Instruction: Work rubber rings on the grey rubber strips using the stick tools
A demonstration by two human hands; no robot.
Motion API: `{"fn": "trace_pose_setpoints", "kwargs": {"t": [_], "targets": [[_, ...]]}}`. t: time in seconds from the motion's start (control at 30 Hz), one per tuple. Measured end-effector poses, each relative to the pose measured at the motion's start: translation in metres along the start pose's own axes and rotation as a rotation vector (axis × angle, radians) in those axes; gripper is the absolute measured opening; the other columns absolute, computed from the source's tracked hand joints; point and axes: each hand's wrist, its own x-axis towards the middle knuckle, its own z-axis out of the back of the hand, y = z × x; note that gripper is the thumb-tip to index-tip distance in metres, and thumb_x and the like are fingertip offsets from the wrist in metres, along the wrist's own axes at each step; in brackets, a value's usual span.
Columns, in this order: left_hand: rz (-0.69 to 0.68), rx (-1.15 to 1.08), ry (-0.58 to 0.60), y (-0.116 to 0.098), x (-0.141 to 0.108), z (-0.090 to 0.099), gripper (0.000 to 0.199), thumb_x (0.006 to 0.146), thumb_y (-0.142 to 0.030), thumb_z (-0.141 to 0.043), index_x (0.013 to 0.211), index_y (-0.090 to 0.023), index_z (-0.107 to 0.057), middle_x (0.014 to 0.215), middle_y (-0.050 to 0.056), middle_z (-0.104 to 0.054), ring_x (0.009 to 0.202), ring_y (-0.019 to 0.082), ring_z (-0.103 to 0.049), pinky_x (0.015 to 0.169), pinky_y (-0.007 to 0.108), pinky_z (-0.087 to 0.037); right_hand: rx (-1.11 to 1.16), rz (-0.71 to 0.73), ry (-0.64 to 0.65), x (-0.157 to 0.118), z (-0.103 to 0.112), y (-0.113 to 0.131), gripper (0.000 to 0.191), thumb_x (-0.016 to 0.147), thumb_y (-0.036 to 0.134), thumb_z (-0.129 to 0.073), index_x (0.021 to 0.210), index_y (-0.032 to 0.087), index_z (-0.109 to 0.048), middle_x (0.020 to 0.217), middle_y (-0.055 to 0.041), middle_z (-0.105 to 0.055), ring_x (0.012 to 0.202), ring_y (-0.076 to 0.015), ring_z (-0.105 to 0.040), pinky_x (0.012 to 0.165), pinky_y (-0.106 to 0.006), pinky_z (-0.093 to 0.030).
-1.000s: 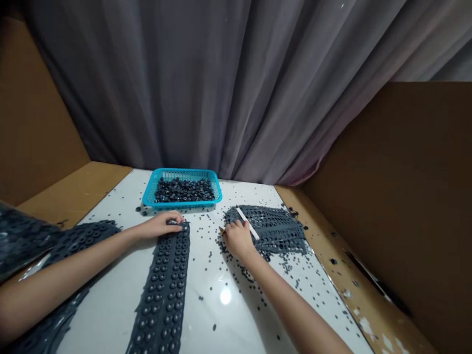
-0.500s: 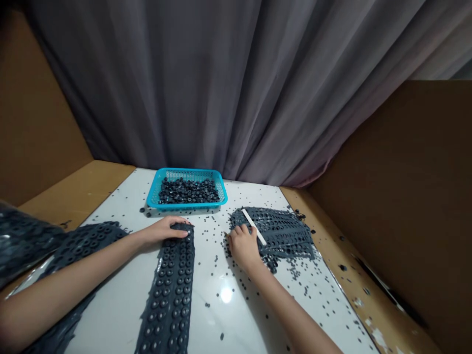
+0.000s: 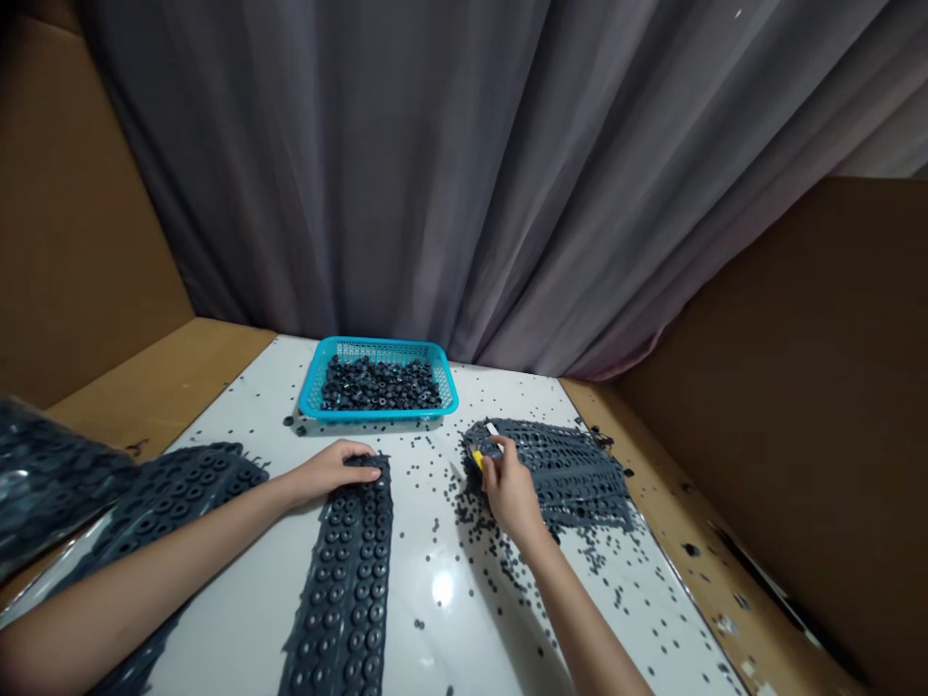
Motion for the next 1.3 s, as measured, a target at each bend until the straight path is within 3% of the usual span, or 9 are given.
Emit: {"fn": "trace_pose_setpoints", "kwargs": {"t": [0.13,0.23,0.4,0.57,0.7,0.83,0.9,1.13,1.3], "targets": [[0.000,-0.004,-0.019,0.003,0.001,0.000,0.025,0.069,-0.038,-0.069,0.080,-0.015,-0.067,0.084,0.005,-0.067,0.084,0.023,-0.060,0.075,0.031,-0.042,0.500,-0.160,0.157,-0.008,0.009,0.014,0.035,0.072,0.045,-0.060,0.094,0.018,-0.062,0.063,0.0004,-0.059,0.049,-0.0124,-0.050,0.051,-0.026,-0.039],[0.003,-0.009,-0.027,0.004,0.001,-0.001,0.025,0.071,-0.039,-0.068,0.079,-0.015,-0.066,0.082,0.004,-0.067,0.083,0.023,-0.060,0.075,0.030,-0.042,0.817,-0.290,0.191,-0.019,-0.001,0.021,0.036,0.065,0.041,-0.070,0.095,0.020,-0.065,0.064,0.0017,-0.058,0.049,-0.0107,-0.050,0.051,-0.025,-0.041],[-0.005,-0.001,-0.024,0.005,0.001,-0.002,0.027,0.071,-0.040,-0.067,0.080,-0.015,-0.065,0.082,0.004,-0.067,0.084,0.024,-0.060,0.075,0.031,-0.042,0.906,-0.426,0.212,-0.034,-0.048,0.021,0.029,0.067,0.035,-0.072,0.092,0.021,-0.068,0.056,0.0042,-0.055,0.042,-0.0090,-0.045,0.046,-0.024,-0.041],[-0.041,0.024,-0.018,0.006,0.002,-0.003,0.026,0.074,-0.040,-0.065,0.079,-0.015,-0.063,0.079,0.003,-0.065,0.080,0.022,-0.060,0.073,0.029,-0.043,1.020,-0.276,0.260,-0.032,-0.090,0.029,0.035,0.065,0.037,-0.077,0.093,0.017,-0.069,0.078,-0.0046,-0.068,0.070,-0.0166,-0.064,0.070,-0.030,-0.051],[-0.091,0.089,-0.038,0.006,0.002,-0.004,0.025,0.075,-0.040,-0.065,0.077,-0.015,-0.063,0.076,0.002,-0.063,0.079,0.021,-0.058,0.071,0.028,-0.042,0.992,-0.128,0.254,-0.025,-0.111,0.033,0.044,0.056,0.030,-0.083,0.096,0.019,-0.067,0.082,-0.0039,-0.069,0.075,-0.0175,-0.064,0.075,-0.033,-0.050],[-0.133,0.157,-0.059,0.006,0.001,-0.005,0.026,0.075,-0.041,-0.065,0.076,-0.015,-0.064,0.076,0.002,-0.064,0.080,0.022,-0.057,0.073,0.028,-0.041,0.782,0.013,-0.005,-0.023,-0.118,0.029,0.034,0.057,0.026,-0.081,0.086,0.019,-0.066,0.075,-0.0006,-0.064,0.072,-0.0159,-0.060,0.071,-0.029,-0.049],[-0.140,0.182,-0.073,0.007,0.001,-0.005,0.027,0.077,-0.042,-0.062,0.076,-0.015,-0.065,0.077,0.003,-0.065,0.081,0.023,-0.058,0.073,0.028,-0.041,0.693,0.064,-0.052,-0.026,-0.117,0.027,0.026,0.063,0.028,-0.078,0.084,0.018,-0.066,0.076,-0.0012,-0.063,0.073,-0.0164,-0.059,0.071,-0.029,-0.049],[-0.127,0.240,-0.094,0.010,0.002,-0.006,0.025,0.081,-0.041,-0.058,0.078,-0.017,-0.065,0.078,0.003,-0.067,0.082,0.023,-0.059,0.074,0.029,-0.043,0.728,-0.040,0.035,-0.029,-0.113,0.029,0.032,0.077,0.047,-0.066,0.082,0.015,-0.064,0.061,-0.0025,-0.063,0.058,-0.0162,-0.060,0.062,-0.030,-0.049],[-0.219,0.510,-0.252,0.000,-0.007,-0.007,0.033,0.078,-0.034,-0.061,0.109,-0.023,-0.062,0.113,0.005,-0.064,0.105,0.027,-0.055,0.094,0.036,-0.039,0.657,-0.070,-0.074,-0.025,-0.111,0.023,0.033,0.075,0.047,-0.067,0.082,0.015,-0.067,0.064,-0.0032,-0.064,0.061,-0.0171,-0.061,0.063,-0.029,-0.049]]}}
